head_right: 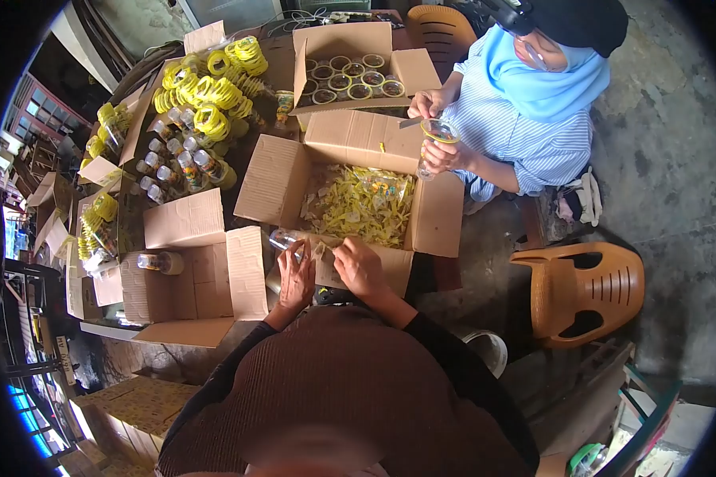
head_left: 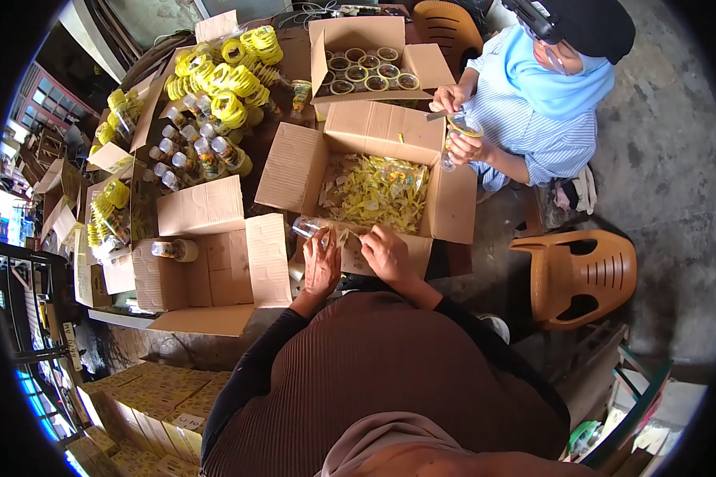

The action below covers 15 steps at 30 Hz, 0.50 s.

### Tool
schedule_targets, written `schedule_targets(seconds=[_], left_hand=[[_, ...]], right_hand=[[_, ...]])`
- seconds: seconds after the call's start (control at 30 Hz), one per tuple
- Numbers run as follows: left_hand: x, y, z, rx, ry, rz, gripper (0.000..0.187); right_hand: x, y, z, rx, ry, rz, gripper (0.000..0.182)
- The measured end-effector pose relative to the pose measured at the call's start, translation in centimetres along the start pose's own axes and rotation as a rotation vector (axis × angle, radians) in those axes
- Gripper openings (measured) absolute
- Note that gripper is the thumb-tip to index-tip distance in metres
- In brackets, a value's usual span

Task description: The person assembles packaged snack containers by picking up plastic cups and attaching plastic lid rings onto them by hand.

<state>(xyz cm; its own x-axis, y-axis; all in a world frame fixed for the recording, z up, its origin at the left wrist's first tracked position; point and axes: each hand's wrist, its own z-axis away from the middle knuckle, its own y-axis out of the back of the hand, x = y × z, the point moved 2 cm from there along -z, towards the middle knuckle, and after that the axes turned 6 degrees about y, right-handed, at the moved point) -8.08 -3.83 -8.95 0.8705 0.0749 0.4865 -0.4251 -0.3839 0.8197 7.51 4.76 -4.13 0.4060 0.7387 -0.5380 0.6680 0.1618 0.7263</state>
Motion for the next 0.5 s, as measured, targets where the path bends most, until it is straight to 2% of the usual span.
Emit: schedule_targets(seconds=[0.03,0.27,0.5], left_hand=[[-0.1,0.0,0.1,-0.001,0.001,0.015,0.053],[0.3,0.1,0.3,0.007,-0.006,0.006,0.052],[0.6,0.4,0.2,0.058,-0.040,-0.018,0.050]], right_hand=[[-0.3,-0.2,0.0,0.001,0.059,-0.006,0.008],[2.0,-2.6,0.6,-0.185,0.020,0.120,0.009],[-0.9,0.6,-0.7,-0.062,0.076,-0.003,0.010]])
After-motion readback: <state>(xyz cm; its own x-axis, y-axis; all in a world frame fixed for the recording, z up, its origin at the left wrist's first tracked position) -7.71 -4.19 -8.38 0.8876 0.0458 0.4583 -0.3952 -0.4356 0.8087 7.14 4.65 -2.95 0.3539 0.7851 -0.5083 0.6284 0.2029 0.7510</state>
